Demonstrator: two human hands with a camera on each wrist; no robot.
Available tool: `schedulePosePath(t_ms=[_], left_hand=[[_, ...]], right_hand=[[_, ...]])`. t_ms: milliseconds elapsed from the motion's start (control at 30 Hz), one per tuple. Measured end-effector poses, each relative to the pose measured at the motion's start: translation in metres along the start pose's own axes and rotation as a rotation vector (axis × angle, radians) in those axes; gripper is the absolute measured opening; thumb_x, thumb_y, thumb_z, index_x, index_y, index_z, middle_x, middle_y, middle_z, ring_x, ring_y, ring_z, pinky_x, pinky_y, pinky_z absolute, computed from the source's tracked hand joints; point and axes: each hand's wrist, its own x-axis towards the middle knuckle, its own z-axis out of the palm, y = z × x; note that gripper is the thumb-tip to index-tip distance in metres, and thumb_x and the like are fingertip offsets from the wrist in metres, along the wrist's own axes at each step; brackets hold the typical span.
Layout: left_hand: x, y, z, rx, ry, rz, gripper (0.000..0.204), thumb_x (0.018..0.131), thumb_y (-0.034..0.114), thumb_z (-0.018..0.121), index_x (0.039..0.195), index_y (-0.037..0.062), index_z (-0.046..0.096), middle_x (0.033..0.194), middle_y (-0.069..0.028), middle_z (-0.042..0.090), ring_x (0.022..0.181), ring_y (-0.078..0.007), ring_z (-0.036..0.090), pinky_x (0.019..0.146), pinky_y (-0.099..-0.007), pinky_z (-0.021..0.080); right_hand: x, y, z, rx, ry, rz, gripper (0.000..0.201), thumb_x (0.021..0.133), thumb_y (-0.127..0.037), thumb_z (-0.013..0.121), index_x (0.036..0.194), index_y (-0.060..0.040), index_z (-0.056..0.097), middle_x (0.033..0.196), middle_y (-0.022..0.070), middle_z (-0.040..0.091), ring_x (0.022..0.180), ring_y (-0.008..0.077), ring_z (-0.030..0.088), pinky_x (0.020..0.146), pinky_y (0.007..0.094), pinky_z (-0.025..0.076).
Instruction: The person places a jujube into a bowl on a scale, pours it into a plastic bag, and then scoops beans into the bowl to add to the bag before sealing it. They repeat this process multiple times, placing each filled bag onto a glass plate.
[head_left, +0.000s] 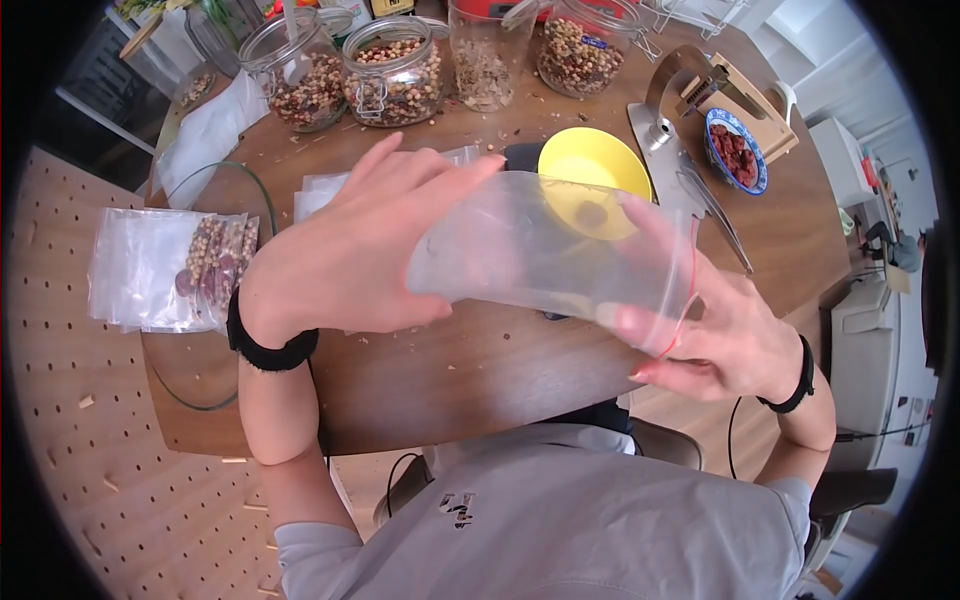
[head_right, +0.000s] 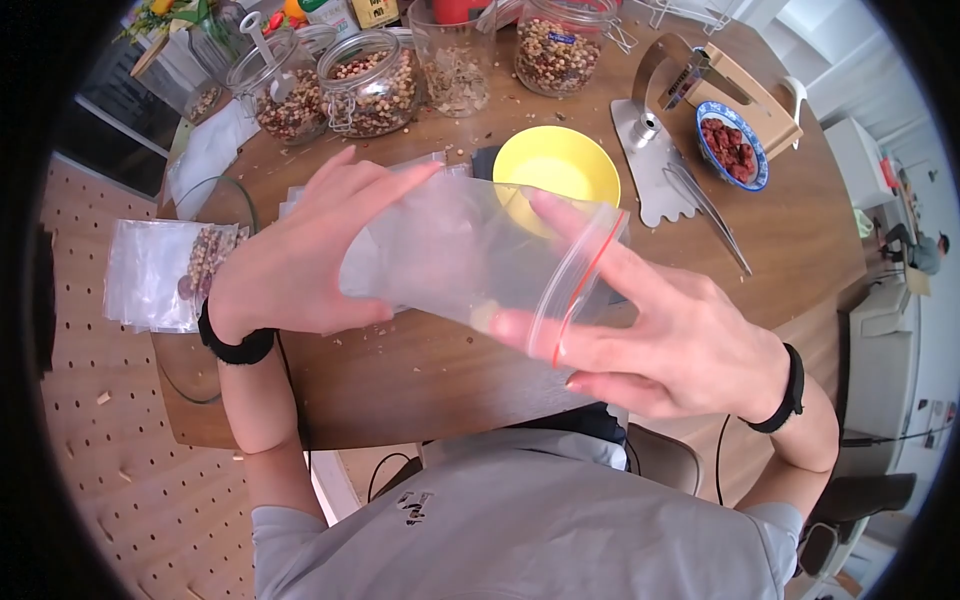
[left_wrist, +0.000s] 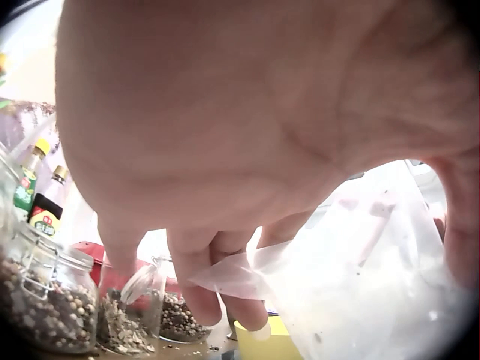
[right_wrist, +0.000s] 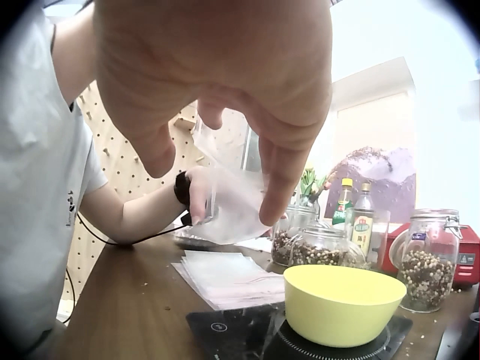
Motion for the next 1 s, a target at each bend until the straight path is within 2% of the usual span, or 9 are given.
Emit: schedulePosePath(t_ms=[167, 267, 333, 367, 467, 700, 833, 900, 1000], left_hand=[[-0.002, 0.023, -0.013, -0.008, 0.149, 0.038, 0.131, 0.054, 0.029, 0.094, 0.162, 0.0060, 0.023, 0.157, -0.0192, 0.039, 0.144, -0.0357, 0.040, 0.124, -0.0609, 0.014], [0.003, 0.046, -0.010, -0.110, 0.176, 0.149, 0.133, 0.053, 0.031, 0.095, 0.162, 0.0060, 0.023, 0.163, -0.0193, 0.033, 0.146, -0.0366, 0.038, 0.123, -0.0635, 0.014], [0.009, 0.058, -0.004, -0.156, 0.125, 0.112, 0.131, 0.053, 0.031, 0.095, 0.161, 0.0058, 0.025, 0.164, -0.0188, 0.031, 0.145, -0.0369, 0.039, 0.122, -0.0654, 0.015], [0.011, 0.057, 0.003, -0.102, 0.171, 0.106, 0.126, 0.054, 0.031, 0.094, 0.159, 0.0051, 0.030, 0.158, -0.0184, 0.041, 0.140, -0.0383, 0.044, 0.120, -0.0624, 0.025], [0.019, 0.043, 0.018, -0.116, 0.281, 0.106, 0.114, 0.056, 0.030, 0.094, 0.153, 0.0041, 0.040, 0.146, -0.0178, 0.050, 0.132, -0.0379, 0.051, 0.117, -0.0566, 0.034], [0.025, 0.039, 0.025, -0.135, 0.296, 0.043, 0.087, 0.061, 0.025, 0.091, 0.136, 0.0024, 0.054, 0.127, -0.0175, 0.058, 0.118, -0.0378, 0.057, 0.103, -0.0444, 0.047], [0.023, 0.025, 0.019, -0.089, 0.316, -0.002, 0.075, 0.063, 0.023, 0.090, 0.127, 0.0019, 0.058, 0.120, -0.0152, 0.061, 0.112, -0.0367, 0.060, 0.094, -0.0419, 0.050], [0.021, 0.015, 0.020, -0.078, 0.348, -0.038, 0.071, 0.066, 0.022, 0.089, 0.127, 0.0018, 0.058, 0.120, -0.0131, 0.062, 0.111, -0.0359, 0.062, 0.094, -0.0401, 0.051], [0.026, -0.001, 0.032, -0.103, 0.361, -0.058, 0.071, 0.069, 0.024, 0.089, 0.128, 0.0017, 0.058, 0.123, -0.0141, 0.062, 0.114, -0.0365, 0.061, 0.096, -0.0394, 0.050]], right_hand=[[0.012, -0.008, 0.000, 0.116, -0.122, 0.012, 0.052, 0.080, -0.025, 0.086, 0.130, -0.0189, 0.071, 0.160, 0.0387, 0.024, 0.102, 0.0422, 0.071, 0.078, 0.0391, 0.061], [0.029, -0.004, 0.012, 0.207, -0.088, -0.065, 0.054, 0.079, -0.024, 0.087, 0.130, -0.0149, 0.069, 0.158, 0.0352, 0.028, 0.101, 0.0425, 0.070, 0.079, 0.0403, 0.060], [0.038, 0.000, 0.024, 0.279, -0.056, -0.089, 0.056, 0.079, -0.024, 0.088, 0.129, -0.0117, 0.068, 0.154, 0.0315, 0.034, 0.107, 0.0432, 0.067, 0.085, 0.0425, 0.058], [0.041, 0.003, 0.030, 0.326, -0.060, -0.076, 0.056, 0.078, -0.024, 0.088, 0.129, -0.0101, 0.067, 0.150, 0.0295, 0.038, 0.112, 0.0435, 0.065, 0.089, 0.0437, 0.056], [0.050, 0.009, 0.037, 0.396, -0.023, -0.091, 0.054, 0.080, -0.019, 0.086, 0.129, -0.0091, 0.063, 0.147, 0.0260, 0.040, 0.115, 0.0406, 0.060, 0.094, 0.0456, 0.053], [0.049, 0.018, 0.053, 0.588, 0.046, -0.039, 0.048, 0.084, -0.013, 0.081, 0.126, -0.0041, 0.060, 0.139, 0.0194, 0.051, 0.117, 0.0366, 0.059, 0.101, 0.0458, 0.049], [0.035, 0.016, 0.046, 0.312, 0.245, 0.059, 0.040, 0.085, -0.007, 0.079, 0.122, -0.0017, 0.063, 0.123, 0.0158, 0.066, 0.103, 0.0304, 0.067, 0.086, 0.0376, 0.057], [0.018, 0.023, 0.039, 0.164, 0.422, 0.152, 0.036, 0.084, -0.005, 0.079, 0.117, -0.0002, 0.066, 0.108, 0.0132, 0.072, 0.093, 0.0237, 0.070, 0.067, 0.0282, 0.057], [0.002, 0.032, 0.022, -0.172, 0.426, 0.519, 0.043, 0.084, -0.012, 0.082, 0.124, -0.0072, 0.064, 0.136, 0.0164, 0.061, 0.114, 0.0278, 0.065, 0.085, 0.0341, 0.056]])
